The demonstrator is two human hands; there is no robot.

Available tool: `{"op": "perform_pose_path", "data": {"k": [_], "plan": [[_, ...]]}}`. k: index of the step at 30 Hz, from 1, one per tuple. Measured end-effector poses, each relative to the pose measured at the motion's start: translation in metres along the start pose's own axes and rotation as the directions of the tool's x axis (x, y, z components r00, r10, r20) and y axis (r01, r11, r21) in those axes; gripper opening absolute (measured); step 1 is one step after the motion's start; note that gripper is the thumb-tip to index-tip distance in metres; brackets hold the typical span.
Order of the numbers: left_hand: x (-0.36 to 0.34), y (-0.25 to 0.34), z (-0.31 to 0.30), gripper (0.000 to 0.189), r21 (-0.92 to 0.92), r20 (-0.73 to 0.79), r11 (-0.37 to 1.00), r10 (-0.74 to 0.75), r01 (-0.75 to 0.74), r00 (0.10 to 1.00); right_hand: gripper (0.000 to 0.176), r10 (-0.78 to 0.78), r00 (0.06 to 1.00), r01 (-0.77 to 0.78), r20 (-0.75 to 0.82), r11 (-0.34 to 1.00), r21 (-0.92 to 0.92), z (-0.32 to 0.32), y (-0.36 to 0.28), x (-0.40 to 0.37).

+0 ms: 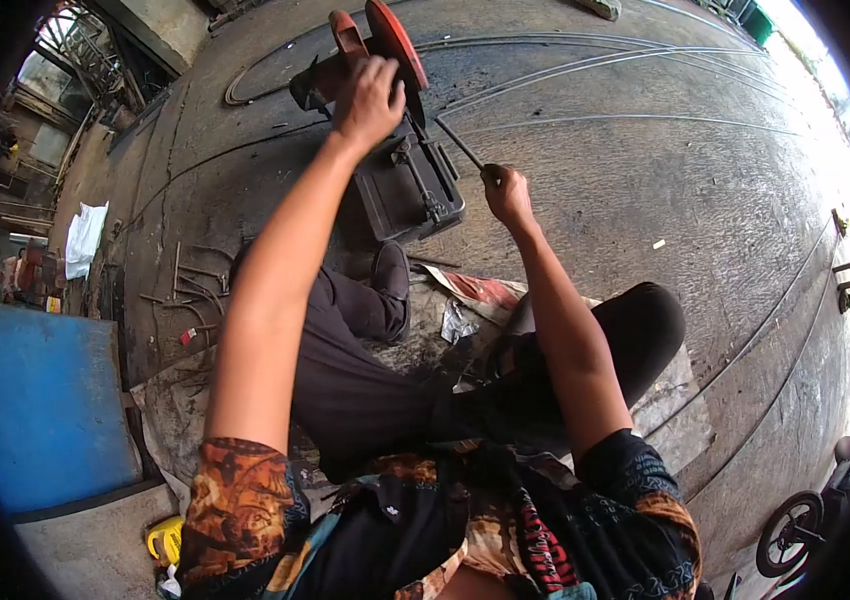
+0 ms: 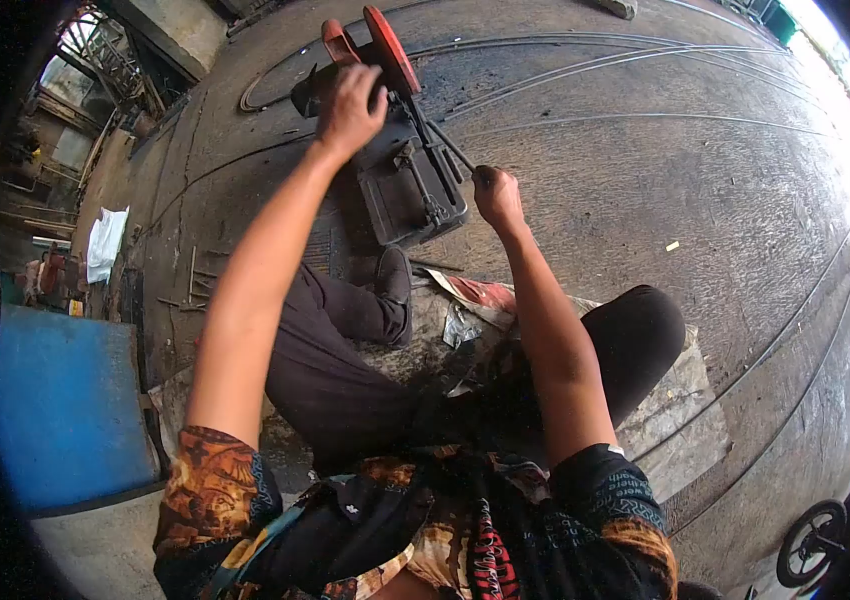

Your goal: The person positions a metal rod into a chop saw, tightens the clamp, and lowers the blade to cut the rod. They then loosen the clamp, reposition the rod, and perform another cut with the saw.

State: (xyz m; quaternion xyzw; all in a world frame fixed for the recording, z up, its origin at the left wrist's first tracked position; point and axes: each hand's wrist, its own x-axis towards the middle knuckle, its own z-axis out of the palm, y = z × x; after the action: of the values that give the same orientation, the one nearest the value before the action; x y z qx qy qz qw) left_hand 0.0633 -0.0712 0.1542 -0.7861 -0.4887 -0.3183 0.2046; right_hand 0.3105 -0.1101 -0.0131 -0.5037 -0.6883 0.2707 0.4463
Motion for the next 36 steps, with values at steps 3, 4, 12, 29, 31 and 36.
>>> {"op": "perform_pose_path", "data": {"k": [3, 4, 12, 29, 31, 36], "plan": [[0.043, -0.031, -0.006, 0.041, 0.107, 0.005, 0.994, 0.014, -0.014, 1.0, 0.019, 0.048, 0.999, -0.048, -0.003, 0.999, 0.003, 0.005, -0.004, 0.006], [0.052, -0.04, -0.009, 0.049, 0.252, 0.033, 0.967, 0.037, -0.045, 0.999, 0.02, 0.05, 0.999, -0.05, -0.006, 0.999, -0.001, 0.007, -0.003, 0.009], [0.061, -0.084, 0.021, 0.061, 0.349, 0.042, 0.936, -0.052, 0.034, 0.998, 0.019, 0.104, 0.995, -0.104, -0.007, 0.993, 0.057, 0.021, -0.011, 0.027], [-0.008, -0.01, 0.014, 0.07, 0.272, 0.049, 0.962, 0.002, -0.015, 0.999, 0.019, 0.183, 0.982, -0.186, -0.045, 0.979, -0.081, 0.03, 0.023, 0.026], [-0.007, -0.008, 0.014, 0.067, 0.264, 0.011, 0.965, -0.004, 0.001, 1.0, 0.02, 0.17, 0.985, -0.172, -0.036, 0.983, -0.068, 0.03, 0.024, 0.027], [0.02, -0.017, 0.002, 0.052, 0.244, 0.14, 0.966, -0.128, 0.091, 0.982, 0.022, 0.23, 0.973, -0.231, -0.03, 0.973, -0.019, 0.028, 0.019, 0.027]]}}
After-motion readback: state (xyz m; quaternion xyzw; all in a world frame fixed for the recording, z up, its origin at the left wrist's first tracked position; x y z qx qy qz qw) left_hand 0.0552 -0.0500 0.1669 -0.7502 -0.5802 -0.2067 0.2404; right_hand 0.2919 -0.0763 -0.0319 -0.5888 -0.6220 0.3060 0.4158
